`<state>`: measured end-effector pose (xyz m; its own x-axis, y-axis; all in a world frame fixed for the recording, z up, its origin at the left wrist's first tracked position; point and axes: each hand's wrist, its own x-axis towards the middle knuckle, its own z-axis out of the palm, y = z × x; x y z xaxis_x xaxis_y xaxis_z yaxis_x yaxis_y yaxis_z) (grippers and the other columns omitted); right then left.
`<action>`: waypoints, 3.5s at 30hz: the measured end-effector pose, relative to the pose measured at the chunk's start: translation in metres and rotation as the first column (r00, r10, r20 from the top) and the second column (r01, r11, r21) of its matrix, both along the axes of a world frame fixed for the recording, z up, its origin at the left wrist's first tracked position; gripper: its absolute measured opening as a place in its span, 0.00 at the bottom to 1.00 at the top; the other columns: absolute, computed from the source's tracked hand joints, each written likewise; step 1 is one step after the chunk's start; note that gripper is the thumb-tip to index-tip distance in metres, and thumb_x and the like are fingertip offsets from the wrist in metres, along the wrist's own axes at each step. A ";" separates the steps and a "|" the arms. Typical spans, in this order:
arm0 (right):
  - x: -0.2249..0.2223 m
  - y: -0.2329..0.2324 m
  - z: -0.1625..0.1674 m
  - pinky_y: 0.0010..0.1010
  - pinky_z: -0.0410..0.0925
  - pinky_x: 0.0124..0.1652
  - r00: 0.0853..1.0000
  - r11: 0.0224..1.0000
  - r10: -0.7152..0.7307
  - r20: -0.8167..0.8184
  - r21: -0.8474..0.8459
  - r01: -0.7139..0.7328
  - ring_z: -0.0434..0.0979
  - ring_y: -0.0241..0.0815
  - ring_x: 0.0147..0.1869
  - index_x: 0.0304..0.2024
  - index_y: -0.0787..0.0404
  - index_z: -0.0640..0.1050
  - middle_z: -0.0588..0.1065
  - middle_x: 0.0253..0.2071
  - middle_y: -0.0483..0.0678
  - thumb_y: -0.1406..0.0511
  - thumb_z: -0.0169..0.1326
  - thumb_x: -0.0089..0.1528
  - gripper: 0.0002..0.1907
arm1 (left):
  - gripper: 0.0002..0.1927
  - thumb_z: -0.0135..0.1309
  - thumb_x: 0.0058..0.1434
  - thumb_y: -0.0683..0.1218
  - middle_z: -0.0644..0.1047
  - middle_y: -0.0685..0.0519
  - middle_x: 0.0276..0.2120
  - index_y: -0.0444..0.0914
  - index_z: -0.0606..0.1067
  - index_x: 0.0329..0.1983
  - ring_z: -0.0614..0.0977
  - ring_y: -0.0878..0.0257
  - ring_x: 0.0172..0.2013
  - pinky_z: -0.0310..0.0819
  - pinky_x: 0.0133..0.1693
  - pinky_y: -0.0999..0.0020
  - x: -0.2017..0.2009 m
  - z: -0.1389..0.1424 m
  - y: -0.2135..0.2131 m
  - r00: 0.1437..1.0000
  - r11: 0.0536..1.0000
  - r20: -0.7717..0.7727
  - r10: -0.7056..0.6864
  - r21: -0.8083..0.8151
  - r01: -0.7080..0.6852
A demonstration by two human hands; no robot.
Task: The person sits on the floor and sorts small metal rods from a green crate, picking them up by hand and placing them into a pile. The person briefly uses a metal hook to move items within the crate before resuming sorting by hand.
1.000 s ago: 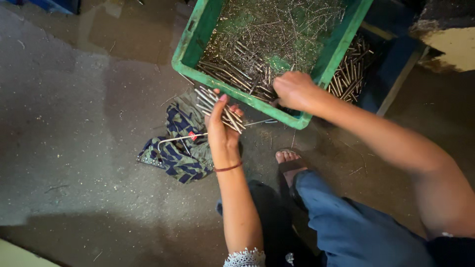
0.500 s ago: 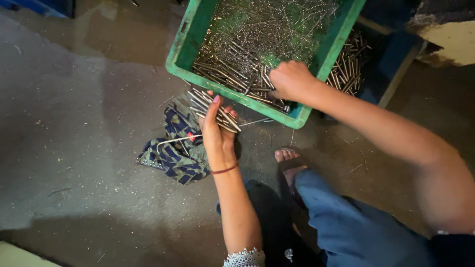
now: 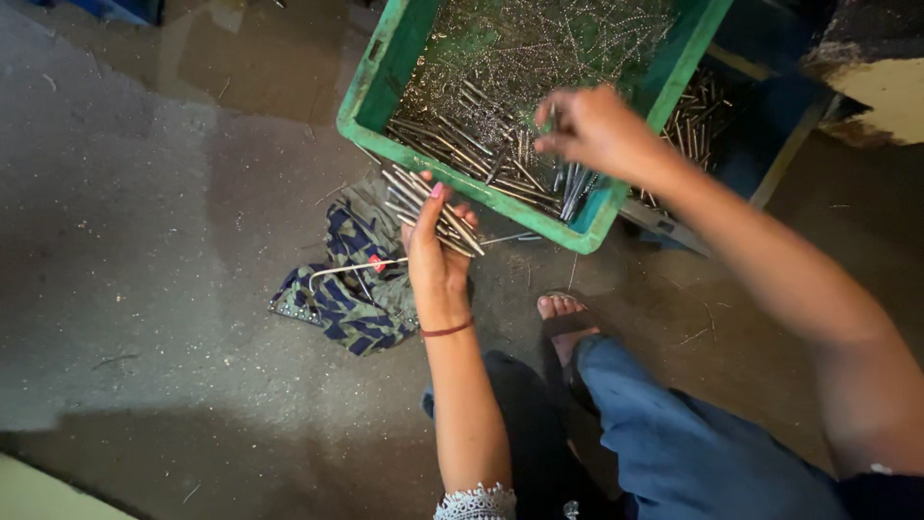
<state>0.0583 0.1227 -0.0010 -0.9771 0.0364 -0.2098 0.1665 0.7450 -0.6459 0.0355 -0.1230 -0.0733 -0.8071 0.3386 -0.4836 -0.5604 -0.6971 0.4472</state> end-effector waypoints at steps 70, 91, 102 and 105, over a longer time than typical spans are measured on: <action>-0.011 -0.005 -0.047 0.43 0.77 0.30 0.959 0.886 -0.086 0.269 0.462 -0.050 0.79 0.52 0.25 0.23 0.71 0.79 0.76 0.22 0.58 0.54 0.64 0.61 0.25 | 0.14 0.50 0.73 0.48 0.77 0.53 0.38 0.38 0.73 0.58 0.78 0.63 0.31 0.78 0.32 0.65 0.007 -0.002 0.002 0.997 0.999 -0.074 -0.017 0.031 0.019; -0.015 0.008 -0.034 0.42 0.76 0.27 0.993 0.698 0.087 -0.077 0.716 -0.006 0.83 0.53 0.33 0.38 0.67 0.82 0.79 0.31 0.57 0.57 0.67 0.53 0.20 | 0.15 0.52 0.71 0.48 0.78 0.51 0.38 0.39 0.72 0.58 0.81 0.59 0.31 0.81 0.32 0.62 0.007 -0.002 -0.002 0.998 0.999 -0.040 -0.042 0.008 0.043; 0.006 -0.008 -0.006 0.43 0.77 0.32 0.950 0.765 0.131 0.283 0.581 -0.278 0.82 0.52 0.30 0.31 0.64 0.84 0.80 0.28 0.58 0.64 0.60 0.60 0.09 | 0.13 0.51 0.72 0.51 0.80 0.50 0.40 0.37 0.74 0.50 0.83 0.59 0.32 0.82 0.33 0.61 0.005 -0.006 -0.003 1.000 1.000 -0.024 -0.009 0.000 0.009; 0.005 -0.021 0.045 0.43 0.76 0.32 0.991 0.867 0.127 0.036 0.482 -0.129 0.81 0.51 0.27 0.36 0.62 0.85 0.81 0.27 0.57 0.59 0.59 0.64 0.12 | 0.15 0.50 0.72 0.53 0.80 0.49 0.41 0.37 0.73 0.50 0.83 0.58 0.33 0.83 0.34 0.60 0.007 -0.003 0.001 0.999 1.000 -0.035 0.003 -0.009 -0.003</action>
